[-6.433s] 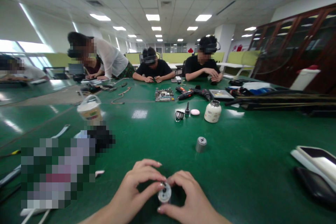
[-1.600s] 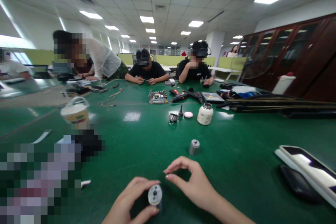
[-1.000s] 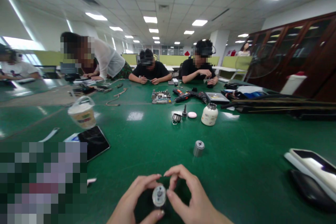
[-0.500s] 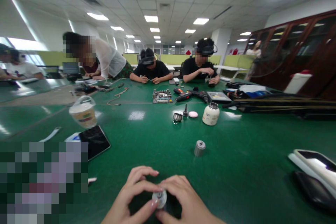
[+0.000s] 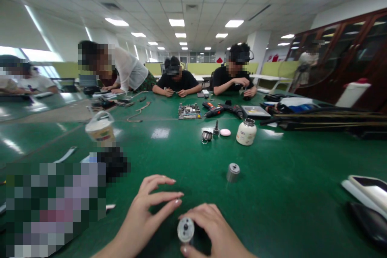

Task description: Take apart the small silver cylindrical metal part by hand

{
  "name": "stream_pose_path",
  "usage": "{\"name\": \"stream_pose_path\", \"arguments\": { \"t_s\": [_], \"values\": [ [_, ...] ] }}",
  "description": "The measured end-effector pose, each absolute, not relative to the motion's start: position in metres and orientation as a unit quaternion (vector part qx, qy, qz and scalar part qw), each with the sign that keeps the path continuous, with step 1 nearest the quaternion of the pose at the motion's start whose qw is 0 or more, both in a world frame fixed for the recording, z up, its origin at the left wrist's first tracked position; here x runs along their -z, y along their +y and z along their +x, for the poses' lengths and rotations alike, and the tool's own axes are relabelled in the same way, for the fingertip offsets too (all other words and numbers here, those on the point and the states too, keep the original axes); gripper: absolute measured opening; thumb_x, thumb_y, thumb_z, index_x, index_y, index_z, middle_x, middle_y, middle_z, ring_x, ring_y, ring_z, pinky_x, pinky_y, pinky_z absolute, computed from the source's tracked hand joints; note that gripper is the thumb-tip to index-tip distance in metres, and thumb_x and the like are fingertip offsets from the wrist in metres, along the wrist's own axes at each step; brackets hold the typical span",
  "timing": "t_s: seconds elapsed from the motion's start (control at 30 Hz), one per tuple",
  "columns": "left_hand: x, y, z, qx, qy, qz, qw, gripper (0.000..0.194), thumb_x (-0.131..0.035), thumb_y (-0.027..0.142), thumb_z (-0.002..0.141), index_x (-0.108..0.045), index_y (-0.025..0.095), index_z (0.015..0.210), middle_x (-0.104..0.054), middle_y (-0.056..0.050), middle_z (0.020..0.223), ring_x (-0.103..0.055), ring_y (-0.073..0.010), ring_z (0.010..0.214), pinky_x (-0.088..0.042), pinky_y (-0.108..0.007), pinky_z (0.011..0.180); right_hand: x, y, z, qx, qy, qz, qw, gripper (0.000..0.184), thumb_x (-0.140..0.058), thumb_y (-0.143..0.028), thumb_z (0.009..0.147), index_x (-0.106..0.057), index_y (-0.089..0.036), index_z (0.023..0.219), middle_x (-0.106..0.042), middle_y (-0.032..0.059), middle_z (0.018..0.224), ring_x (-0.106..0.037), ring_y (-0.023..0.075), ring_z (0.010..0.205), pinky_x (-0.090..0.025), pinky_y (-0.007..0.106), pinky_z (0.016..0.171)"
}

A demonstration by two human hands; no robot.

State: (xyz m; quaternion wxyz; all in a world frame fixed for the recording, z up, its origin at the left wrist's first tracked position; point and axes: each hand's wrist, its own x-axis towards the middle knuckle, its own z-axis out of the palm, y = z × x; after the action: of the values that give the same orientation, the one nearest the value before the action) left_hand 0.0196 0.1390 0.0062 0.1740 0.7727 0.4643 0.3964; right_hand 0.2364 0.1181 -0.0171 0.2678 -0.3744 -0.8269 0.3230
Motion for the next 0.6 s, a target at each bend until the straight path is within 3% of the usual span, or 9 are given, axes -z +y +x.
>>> {"name": "stream_pose_path", "arguments": {
  "t_s": [0.23,0.33,0.43,0.6],
  "values": [
    [0.017,0.153,0.003,-0.280,0.531,0.797,0.066,0.013,-0.075,0.035,0.080,-0.078,0.041,0.091,-0.060,-0.004,0.131,-0.041,-0.0351,0.118,-0.042,-0.062,0.092,0.016,0.118,0.237,-0.323,-0.827,-0.378,0.262,0.045,-0.072,-0.025,0.076,-0.064,-0.022,0.120,-0.067,0.0108,0.116,-0.059,0.0278,0.108,-0.046,0.041,0.095],
    [0.012,0.148,0.006,-0.322,0.520,0.788,0.073,0.013,-0.074,0.032,0.082,-0.078,0.039,0.092,-0.066,-0.005,0.122,-0.046,-0.0334,0.117,-0.044,-0.059,0.093,0.015,0.119,0.236,-0.323,-0.831,-0.374,0.256,0.045,-0.072,-0.027,0.076,-0.064,-0.022,0.121,-0.067,0.0105,0.117,-0.059,0.0278,0.108,-0.046,0.040,0.095],
    [0.002,0.140,0.015,-0.383,0.454,0.795,0.126,0.014,-0.069,0.029,0.086,-0.077,0.032,0.097,-0.073,-0.005,0.105,-0.054,-0.0285,0.111,-0.048,-0.050,0.094,0.016,0.121,0.235,-0.317,-0.836,-0.370,0.253,0.043,-0.072,-0.029,0.077,-0.064,-0.023,0.119,-0.069,0.0100,0.114,-0.061,0.0270,0.105,-0.046,0.039,0.092],
    [-0.001,0.125,0.028,-0.384,0.348,0.828,0.213,0.016,-0.067,0.024,0.088,-0.074,0.028,0.102,-0.076,-0.001,0.091,-0.064,-0.0214,0.100,-0.048,-0.040,0.096,0.017,0.121,0.234,-0.302,-0.842,-0.365,0.260,0.036,-0.070,-0.032,0.078,-0.065,-0.021,0.112,-0.069,0.0093,0.107,-0.061,0.0258,0.098,-0.046,0.037,0.087]
  ]
}}
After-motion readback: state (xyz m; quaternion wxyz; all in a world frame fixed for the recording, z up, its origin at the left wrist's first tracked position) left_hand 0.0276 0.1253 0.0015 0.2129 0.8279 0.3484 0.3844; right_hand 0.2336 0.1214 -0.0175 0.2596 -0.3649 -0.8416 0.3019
